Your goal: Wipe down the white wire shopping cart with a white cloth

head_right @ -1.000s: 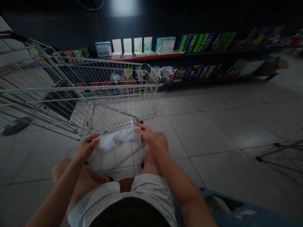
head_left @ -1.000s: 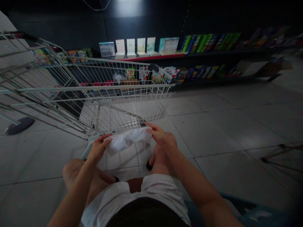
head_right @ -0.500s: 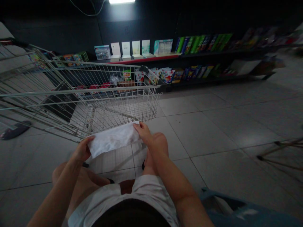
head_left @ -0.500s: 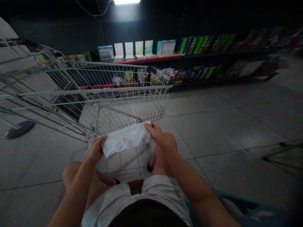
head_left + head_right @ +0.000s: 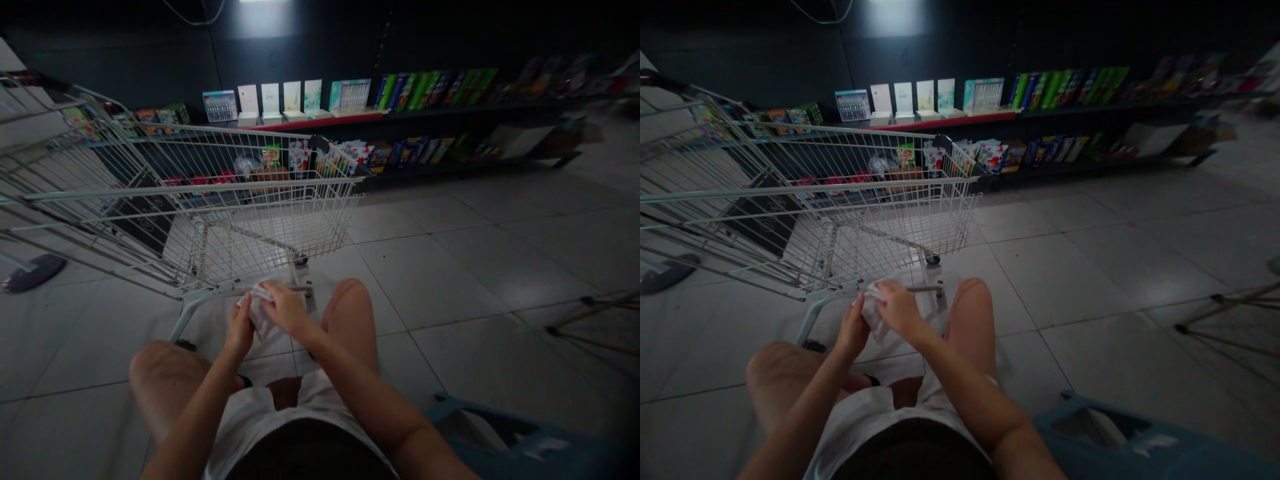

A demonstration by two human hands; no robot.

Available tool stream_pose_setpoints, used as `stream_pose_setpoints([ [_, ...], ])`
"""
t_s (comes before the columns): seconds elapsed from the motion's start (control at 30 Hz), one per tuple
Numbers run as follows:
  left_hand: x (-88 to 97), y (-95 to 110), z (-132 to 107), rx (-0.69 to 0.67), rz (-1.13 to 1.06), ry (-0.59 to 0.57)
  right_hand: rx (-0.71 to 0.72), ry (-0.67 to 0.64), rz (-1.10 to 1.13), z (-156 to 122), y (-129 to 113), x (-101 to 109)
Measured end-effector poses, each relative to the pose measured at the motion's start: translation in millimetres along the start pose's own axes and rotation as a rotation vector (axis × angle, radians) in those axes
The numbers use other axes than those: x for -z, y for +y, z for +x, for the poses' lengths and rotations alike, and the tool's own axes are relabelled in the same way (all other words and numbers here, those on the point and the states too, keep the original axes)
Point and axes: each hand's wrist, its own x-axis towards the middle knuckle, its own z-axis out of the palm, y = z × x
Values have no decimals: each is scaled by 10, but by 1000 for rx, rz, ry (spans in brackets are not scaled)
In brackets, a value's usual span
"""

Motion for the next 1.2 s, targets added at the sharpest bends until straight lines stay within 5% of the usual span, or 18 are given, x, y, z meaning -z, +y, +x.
stream_pose_setpoints([
  [0.07,-41,-4,-13,-11,-83,43,171,-172,113,-69,-79,-101],
  [0.13,-11,24,3,-1,-141,105,194,-316,300,-85,-47,-110],
  [0.2,50,81,20,25,-173,152,42,-194,456,-47,64,-50],
  [0.3,100,198,5,67,-185,132,-227,214,526,48,270,42],
  [0.47,47,357,-89,78,-102,-48,-429,-111,989,84,445,-8],
  [0.57,67,401,-87,51,0,-126,-468,-56,1106,58,449,-28],
  [0.77,181,534,-46,-96,116,-113,-399,-374,1232,15,398,114],
  [1.03,196,769,-211,-329,351,-299,-564,-181,1478,91,237,186],
  [1.13,127,797,-259,-556,548,-298,-575,-183,1548,85,139,290],
  [1.2,84,780,-287,-584,593,-249,-551,-192,1542,68,93,330],
])
